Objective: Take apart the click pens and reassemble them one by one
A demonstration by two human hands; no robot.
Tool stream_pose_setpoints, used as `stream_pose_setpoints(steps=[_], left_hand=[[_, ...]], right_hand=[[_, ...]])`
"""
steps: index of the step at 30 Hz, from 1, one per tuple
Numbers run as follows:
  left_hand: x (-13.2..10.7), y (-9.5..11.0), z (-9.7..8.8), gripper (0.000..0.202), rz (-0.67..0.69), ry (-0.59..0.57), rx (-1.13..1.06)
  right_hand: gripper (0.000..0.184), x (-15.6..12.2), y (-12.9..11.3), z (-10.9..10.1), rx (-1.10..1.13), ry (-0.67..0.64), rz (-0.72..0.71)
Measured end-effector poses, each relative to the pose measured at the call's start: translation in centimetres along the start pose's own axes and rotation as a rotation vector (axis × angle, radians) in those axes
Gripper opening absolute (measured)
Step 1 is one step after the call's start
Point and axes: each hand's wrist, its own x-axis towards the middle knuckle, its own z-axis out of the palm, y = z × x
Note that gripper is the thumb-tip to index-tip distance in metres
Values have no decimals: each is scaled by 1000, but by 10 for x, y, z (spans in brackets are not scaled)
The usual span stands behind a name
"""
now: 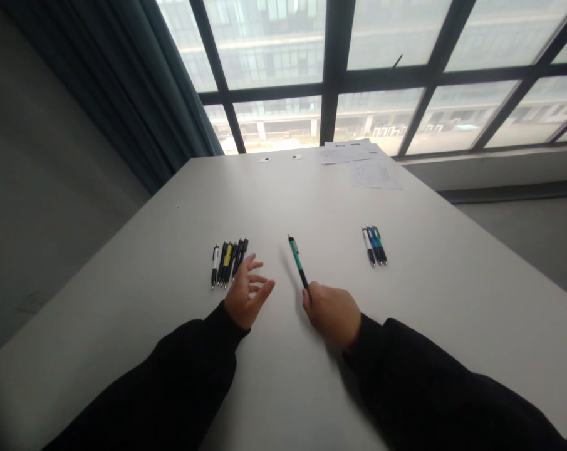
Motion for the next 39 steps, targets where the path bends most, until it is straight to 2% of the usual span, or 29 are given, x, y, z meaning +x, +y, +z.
stream_pose_setpoints(steps=[3, 6, 11, 16, 28, 34, 39], left_hand=[[-2, -18, 8, 55, 49, -116, 50], [-2, -22, 11, 42, 106, -133, 91], [0, -19, 13, 33, 167, -160, 146], [1, -19, 12, 30, 193, -196, 180], [1, -16, 11, 21, 296, -159, 233], [5, -22, 7, 20, 353, -226, 283], [6, -20, 5, 19, 373, -225, 292]], right_hand=[[35, 13, 41, 4, -64, 1, 148], [37, 18, 76, 5, -109, -9, 245], [39, 20, 104, 4, -121, -46, 287], [42, 23, 112, 5, -121, -47, 328], [47, 22, 114, 4, -105, -37, 388], [46, 24, 117, 6, -109, -43, 392], [46, 24, 118, 7, -103, -40, 388]])
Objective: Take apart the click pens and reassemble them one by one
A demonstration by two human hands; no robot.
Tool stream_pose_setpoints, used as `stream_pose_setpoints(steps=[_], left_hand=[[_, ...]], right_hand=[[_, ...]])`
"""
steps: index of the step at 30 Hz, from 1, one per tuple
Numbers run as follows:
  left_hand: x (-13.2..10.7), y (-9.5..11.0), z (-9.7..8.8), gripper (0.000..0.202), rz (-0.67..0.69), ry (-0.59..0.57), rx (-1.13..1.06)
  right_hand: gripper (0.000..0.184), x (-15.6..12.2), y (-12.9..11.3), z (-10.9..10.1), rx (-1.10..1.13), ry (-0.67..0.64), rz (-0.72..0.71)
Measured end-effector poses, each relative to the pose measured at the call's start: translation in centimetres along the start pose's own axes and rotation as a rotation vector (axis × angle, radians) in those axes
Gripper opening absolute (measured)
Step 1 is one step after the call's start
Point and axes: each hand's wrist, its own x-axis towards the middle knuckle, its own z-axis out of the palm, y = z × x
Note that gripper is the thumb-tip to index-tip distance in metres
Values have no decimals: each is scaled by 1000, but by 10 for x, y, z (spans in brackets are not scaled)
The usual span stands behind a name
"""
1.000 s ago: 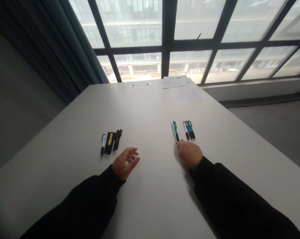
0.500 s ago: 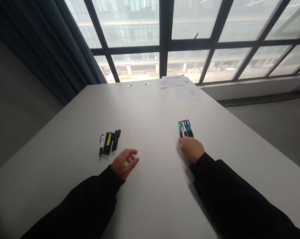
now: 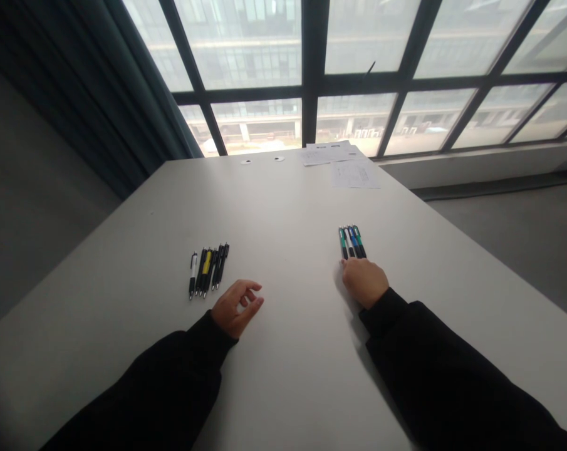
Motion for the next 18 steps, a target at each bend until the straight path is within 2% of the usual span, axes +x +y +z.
stream_pose_setpoints(steps=[10, 18], left_hand=[[-1, 0, 0, 17, 15, -19, 6], [1, 4, -1, 16, 18, 13, -1]], right_hand=[[47, -2, -2, -3, 7, 10, 8], [47, -1, -2, -2, -4, 21, 32]])
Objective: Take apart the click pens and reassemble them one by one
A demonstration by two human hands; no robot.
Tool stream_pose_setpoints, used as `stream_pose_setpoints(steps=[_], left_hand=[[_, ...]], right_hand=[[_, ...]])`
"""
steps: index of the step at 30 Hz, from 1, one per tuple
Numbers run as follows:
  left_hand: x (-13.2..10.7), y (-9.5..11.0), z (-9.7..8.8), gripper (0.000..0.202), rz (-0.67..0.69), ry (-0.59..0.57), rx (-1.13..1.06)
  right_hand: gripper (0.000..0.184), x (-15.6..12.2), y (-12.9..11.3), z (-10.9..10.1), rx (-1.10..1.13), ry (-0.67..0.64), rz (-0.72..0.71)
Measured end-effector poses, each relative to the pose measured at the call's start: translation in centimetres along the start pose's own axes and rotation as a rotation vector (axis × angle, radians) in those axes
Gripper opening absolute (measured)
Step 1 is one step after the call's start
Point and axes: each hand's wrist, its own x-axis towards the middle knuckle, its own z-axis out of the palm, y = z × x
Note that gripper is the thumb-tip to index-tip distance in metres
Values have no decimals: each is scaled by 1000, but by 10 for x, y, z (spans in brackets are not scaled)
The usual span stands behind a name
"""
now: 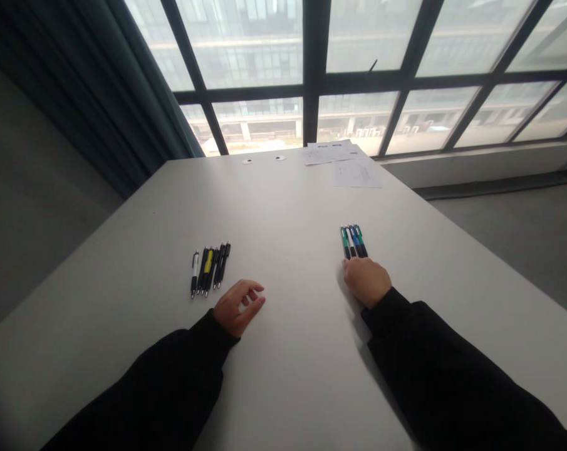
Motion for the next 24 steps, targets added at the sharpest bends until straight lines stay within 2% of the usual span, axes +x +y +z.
stream_pose_setpoints(steps=[19, 24], left_hand=[[0, 0, 1, 14, 26, 11, 18], [1, -8, -4, 12, 153, 15, 258]], right_hand=[[48, 1, 2, 4, -17, 32, -16], [49, -1, -1, 2, -13, 60, -69]])
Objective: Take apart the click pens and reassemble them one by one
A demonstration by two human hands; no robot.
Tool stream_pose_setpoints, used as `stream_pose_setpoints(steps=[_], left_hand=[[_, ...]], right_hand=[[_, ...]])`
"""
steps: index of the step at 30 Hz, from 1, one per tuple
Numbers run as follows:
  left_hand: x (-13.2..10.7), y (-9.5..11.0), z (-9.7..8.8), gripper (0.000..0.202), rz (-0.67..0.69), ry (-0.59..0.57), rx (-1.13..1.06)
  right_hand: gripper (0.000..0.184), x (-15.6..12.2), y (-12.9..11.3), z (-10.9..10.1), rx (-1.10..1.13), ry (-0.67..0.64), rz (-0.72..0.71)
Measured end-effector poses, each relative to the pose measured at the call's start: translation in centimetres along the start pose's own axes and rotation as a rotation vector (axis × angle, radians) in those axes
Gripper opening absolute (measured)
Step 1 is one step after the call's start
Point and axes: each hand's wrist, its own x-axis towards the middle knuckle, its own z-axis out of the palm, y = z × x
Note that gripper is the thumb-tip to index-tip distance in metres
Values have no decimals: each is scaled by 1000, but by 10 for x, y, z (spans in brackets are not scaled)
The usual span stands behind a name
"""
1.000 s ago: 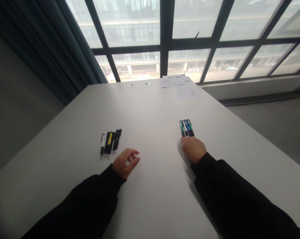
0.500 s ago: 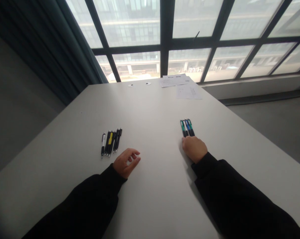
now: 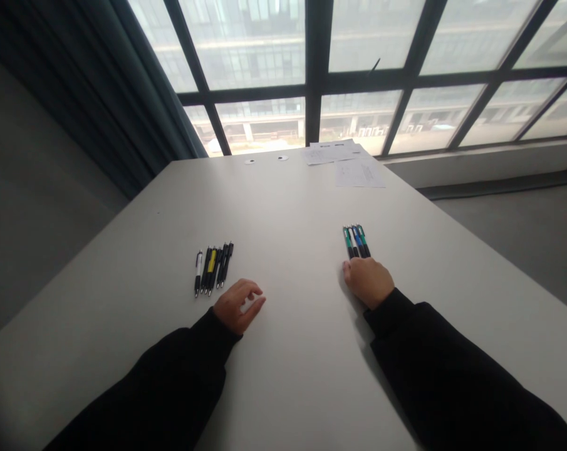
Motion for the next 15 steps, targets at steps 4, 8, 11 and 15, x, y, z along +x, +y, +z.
stream_pose_setpoints(steps=[4, 8, 11, 15], left_hand=[[0, -25, -14, 9, -84, 40, 175], [-1, -49, -27, 20, -233, 66, 422], [-1, -56, -29, 24, -241, 8, 581], [-1, -54, -25, 21, -156, 2, 564]], right_hand=[[49, -5, -8, -1, 8, 31, -104], [49, -9, -17, -1, 23, 53, -211], [49, -11, -19, -1, 34, 65, -271], [49, -11, -19, 1, 37, 92, -294]])
